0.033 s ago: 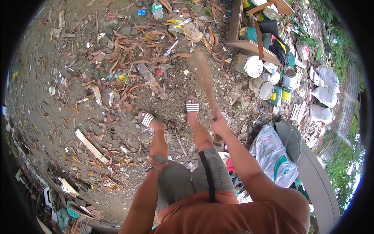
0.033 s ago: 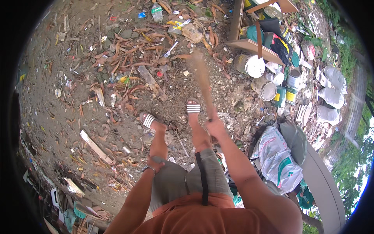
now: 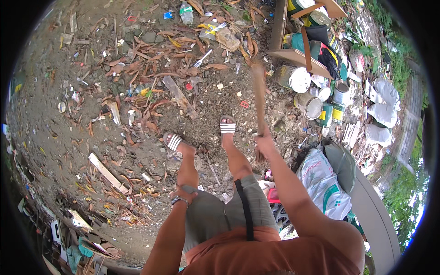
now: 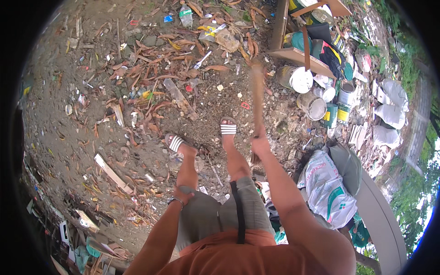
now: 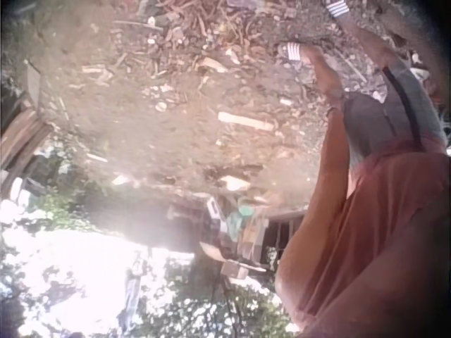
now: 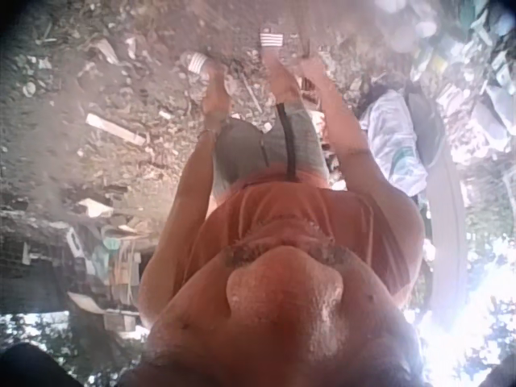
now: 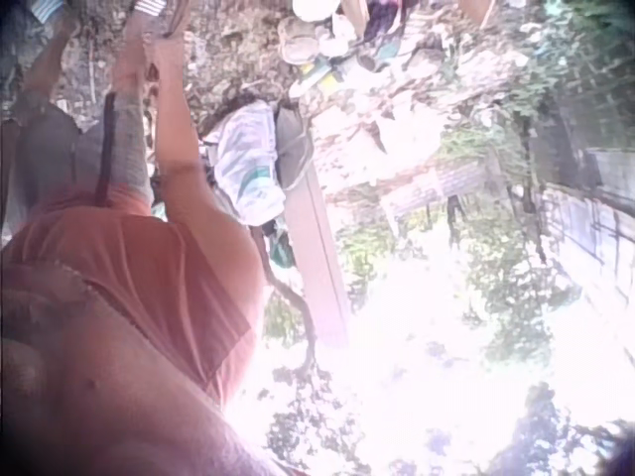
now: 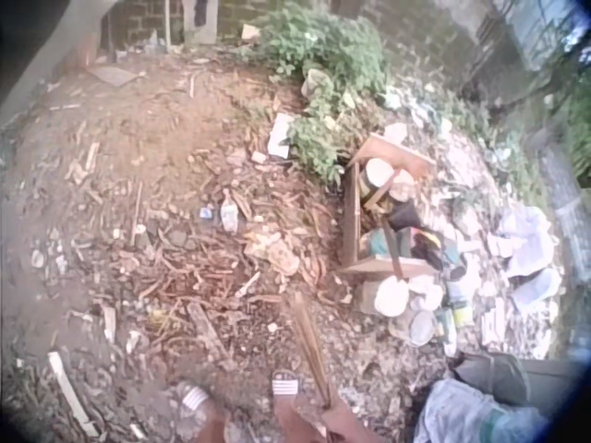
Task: The person sweeps a cluttered outdoor yard with a traditional broom, gathering leaves and small debris. They occasionally pause to move larger items like a steering wheel, plastic containers, and wooden planks to continue sweeping.
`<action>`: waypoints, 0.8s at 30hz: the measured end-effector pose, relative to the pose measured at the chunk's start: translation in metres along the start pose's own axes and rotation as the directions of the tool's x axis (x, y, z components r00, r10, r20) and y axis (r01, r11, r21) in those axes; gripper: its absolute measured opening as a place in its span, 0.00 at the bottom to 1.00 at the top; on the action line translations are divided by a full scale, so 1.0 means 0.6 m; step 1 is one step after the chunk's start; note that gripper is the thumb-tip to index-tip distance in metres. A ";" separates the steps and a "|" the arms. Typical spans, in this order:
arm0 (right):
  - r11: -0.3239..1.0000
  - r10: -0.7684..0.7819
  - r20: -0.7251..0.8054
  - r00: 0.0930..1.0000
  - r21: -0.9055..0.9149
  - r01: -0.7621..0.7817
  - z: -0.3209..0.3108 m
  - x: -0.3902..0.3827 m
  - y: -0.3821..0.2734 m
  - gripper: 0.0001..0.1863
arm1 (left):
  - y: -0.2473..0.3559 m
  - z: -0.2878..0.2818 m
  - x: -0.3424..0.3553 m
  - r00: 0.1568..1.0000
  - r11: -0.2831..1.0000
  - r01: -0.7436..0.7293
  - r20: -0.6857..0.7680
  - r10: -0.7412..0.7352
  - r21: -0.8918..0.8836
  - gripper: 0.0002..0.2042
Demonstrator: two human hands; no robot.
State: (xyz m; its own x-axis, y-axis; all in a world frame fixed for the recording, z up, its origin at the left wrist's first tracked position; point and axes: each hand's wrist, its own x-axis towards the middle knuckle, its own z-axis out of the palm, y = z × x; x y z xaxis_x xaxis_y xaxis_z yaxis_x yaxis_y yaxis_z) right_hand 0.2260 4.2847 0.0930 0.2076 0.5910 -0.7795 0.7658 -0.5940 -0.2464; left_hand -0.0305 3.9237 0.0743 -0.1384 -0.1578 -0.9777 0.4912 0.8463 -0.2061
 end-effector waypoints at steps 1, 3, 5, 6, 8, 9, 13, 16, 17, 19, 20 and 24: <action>0.987 0.083 -0.100 0.992 0.144 -0.068 -0.010 0.046 -0.008 0.46 | 0.001 -0.008 -0.005 1.000 0.999 -0.007 -0.006 0.007 0.046 0.62; 0.921 0.286 0.052 0.957 0.260 -0.289 0.000 0.125 -0.036 0.47 | 0.001 -0.021 -0.015 1.000 0.999 0.012 0.027 -0.013 0.031 0.62; 1.000 -0.022 0.166 0.986 0.024 0.018 0.059 0.147 -0.061 0.48 | 0.009 -0.033 -0.018 1.000 0.999 0.020 0.016 -0.020 0.039 0.61; 0.988 -0.094 0.261 0.961 -0.093 0.122 0.091 0.137 -0.073 0.49 | 0.012 -0.036 -0.023 1.000 0.998 0.026 0.007 -0.026 0.061 0.61; 0.910 -0.163 0.297 0.941 -0.324 0.260 0.116 0.084 -0.083 0.50 | 0.019 -0.042 -0.030 0.999 0.995 0.025 0.030 -0.028 0.098 0.60; 0.857 -0.177 0.324 0.929 -0.414 0.308 0.110 0.047 -0.081 0.49 | 0.021 -0.047 -0.033 0.998 0.994 0.017 0.055 -0.023 0.106 0.59; 0.757 -0.306 0.300 0.904 -0.499 0.422 0.038 -0.009 -0.119 0.47 | 0.024 -0.063 -0.049 0.998 0.999 -0.037 0.052 0.036 0.031 0.59; 0.892 -0.287 0.016 0.958 -0.361 0.273 -0.004 0.080 -0.185 0.46 | 0.021 -0.068 -0.055 0.998 0.998 -0.064 0.016 0.064 0.018 0.55; 0.950 -0.245 -0.005 0.970 -0.202 0.239 -0.009 0.132 -0.216 0.46 | 0.020 -0.067 -0.055 0.998 0.997 -0.069 0.004 0.069 0.030 0.54; 0.919 -0.293 0.077 0.953 -0.252 0.303 0.016 0.220 -0.262 0.45 | 0.019 -0.062 -0.050 0.997 0.996 -0.077 0.012 0.076 0.053 0.54; 0.798 -0.329 0.106 0.938 -0.500 0.336 0.042 0.247 -0.272 0.45 | 0.018 -0.058 -0.048 0.997 0.996 -0.077 0.006 0.076 0.054 0.53; 0.657 -0.310 0.417 0.854 -0.555 0.510 0.168 0.230 -0.285 0.46 | 0.017 -0.042 -0.038 0.997 0.994 -0.076 -0.006 0.077 0.077 0.53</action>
State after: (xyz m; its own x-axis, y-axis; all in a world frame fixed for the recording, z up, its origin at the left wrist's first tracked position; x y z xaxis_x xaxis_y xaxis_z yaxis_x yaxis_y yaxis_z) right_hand 0.0625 4.4127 -0.0305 -0.3139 0.4620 -0.8295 0.9471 0.2140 -0.2392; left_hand -0.0440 3.9489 0.0952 -0.1055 -0.0888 -0.9904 0.5649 0.8144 -0.1332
